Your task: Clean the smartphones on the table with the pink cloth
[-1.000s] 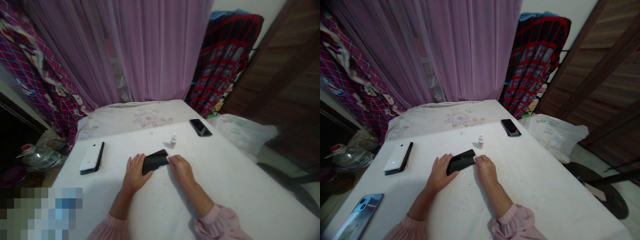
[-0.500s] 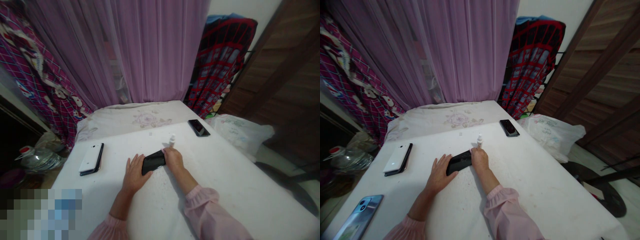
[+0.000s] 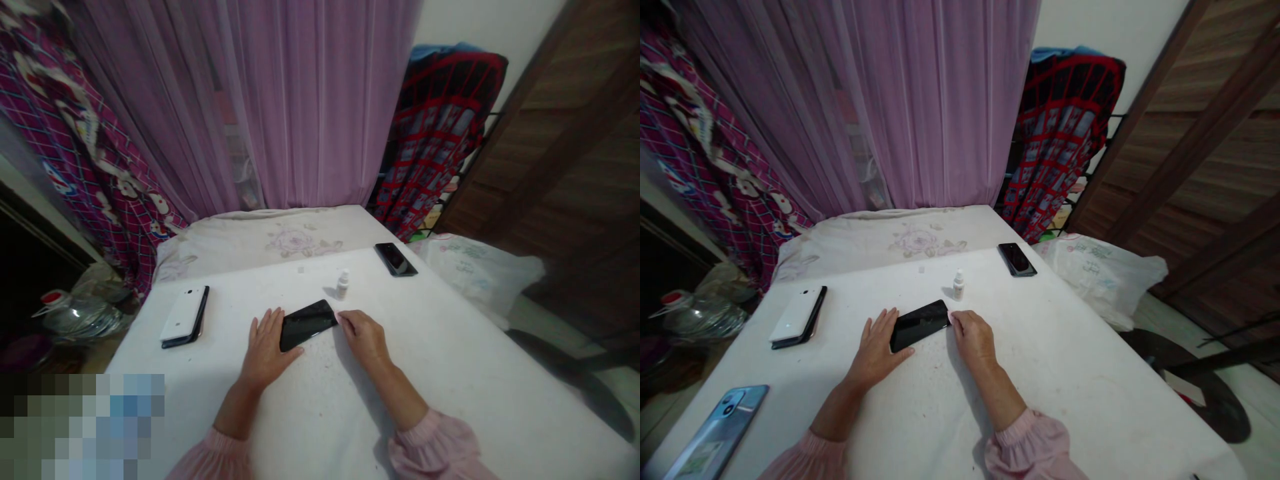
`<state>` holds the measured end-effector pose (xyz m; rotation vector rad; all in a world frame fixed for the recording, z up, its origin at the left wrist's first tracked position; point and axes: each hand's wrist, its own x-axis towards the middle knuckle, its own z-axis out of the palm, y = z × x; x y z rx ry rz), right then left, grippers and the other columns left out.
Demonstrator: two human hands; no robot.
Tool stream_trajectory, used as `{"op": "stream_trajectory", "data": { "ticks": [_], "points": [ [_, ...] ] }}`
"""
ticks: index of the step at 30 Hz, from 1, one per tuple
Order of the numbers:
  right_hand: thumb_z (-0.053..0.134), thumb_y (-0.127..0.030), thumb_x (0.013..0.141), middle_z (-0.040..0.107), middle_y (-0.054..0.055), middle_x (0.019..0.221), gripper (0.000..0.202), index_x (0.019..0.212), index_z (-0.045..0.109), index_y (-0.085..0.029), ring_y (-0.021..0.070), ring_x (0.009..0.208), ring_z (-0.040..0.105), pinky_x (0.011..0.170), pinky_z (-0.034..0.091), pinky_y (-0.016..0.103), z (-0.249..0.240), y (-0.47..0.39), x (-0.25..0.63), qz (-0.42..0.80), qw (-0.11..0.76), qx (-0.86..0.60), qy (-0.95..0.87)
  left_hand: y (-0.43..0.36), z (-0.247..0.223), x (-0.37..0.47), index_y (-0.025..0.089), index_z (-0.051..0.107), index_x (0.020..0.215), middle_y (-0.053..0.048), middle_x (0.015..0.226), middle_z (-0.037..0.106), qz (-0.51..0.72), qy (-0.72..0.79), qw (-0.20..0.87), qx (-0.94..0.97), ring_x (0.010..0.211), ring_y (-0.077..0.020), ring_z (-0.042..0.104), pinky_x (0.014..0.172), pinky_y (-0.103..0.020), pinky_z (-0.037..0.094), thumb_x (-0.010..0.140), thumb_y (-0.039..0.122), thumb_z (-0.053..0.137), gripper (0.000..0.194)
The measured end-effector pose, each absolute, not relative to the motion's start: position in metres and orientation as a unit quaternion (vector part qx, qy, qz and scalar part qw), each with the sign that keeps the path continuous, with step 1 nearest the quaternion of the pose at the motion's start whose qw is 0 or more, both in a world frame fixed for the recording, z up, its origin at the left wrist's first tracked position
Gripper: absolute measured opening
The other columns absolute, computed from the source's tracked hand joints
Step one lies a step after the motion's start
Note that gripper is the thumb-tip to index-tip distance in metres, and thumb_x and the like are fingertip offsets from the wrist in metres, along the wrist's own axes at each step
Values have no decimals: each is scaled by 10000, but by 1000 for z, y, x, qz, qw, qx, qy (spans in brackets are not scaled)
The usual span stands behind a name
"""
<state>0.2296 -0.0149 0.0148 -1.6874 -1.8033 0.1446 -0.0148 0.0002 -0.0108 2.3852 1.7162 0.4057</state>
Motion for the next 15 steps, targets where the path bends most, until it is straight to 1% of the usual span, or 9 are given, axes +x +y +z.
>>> {"op": "stream_trajectory", "data": {
  "ticks": [2, 4, 7, 9, 11, 15],
  "points": [
    [473, -236, 926, 734, 42, 925, 262, 912, 733, -207, 157, 821, 664, 766, 479, 236, 17, -10, 226, 53, 337, -641, -687, -2, -15, -23, 141, 351, 1442, -155, 1517, 365, 140, 587, 80, 793, 1426, -335, 266, 1164, -557, 150, 794, 541, 598, 800],
    [474, -242, 931, 727, 45, 918, 262, 914, 733, -209, 155, 824, 652, 775, 470, 234, 18, -7, 222, 43, 327, -639, -695, -6, -18, -30, 146, 396, 1415, -159, 1503, 389, 146, 596, 68, 787, 1418, -340, 285, 1158, -563, 162, 795, 537, 595, 760],
    [473, -251, 942, 709, 52, 884, 269, 902, 736, -213, 151, 788, 630, 721, 452, 224, 14, -4, 213, 20, 278, -651, -706, -9, -20, -37, 164, 447, 1379, -152, 1482, 426, 159, 591, 53, 789, 1403, -339, 320, 1150, -566, 190, 814, 509, 580, 675],
    [469, -257, 951, 697, 51, 879, 274, 907, 736, -221, 146, 761, 616, 671, 438, 217, 10, -4, 205, 7, 248, -655, -714, -10, -21, -38, 172, 457, 1372, -147, 1473, 440, 169, 583, 48, 793, 1394, -340, 339, 1145, -576, 201, 821, 498, 578, 651],
    [469, -247, 955, 690, 46, 885, 265, 935, 733, -231, 142, 766, 609, 658, 434, 212, 7, -7, 193, 2, 235, -637, -734, -10, -20, -37, 177, 466, 1366, -143, 1465, 452, 175, 582, 47, 793, 1387, -342, 352, 1142, -581, 207, 814, 488, 593, 645],
    [503, -193, 940, 688, 53, 892, 229, 972, 728, -224, 150, 795, 607, 689, 454, 223, 3, -15, 157, 0, 234, -571, -787, -10, -17, -33, 191, 483, 1354, -132, 1455, 469, 182, 586, 45, 788, 1381, -332, 366, 1147, -559, 215, 796, 437, 635, 628]
  ]
}}
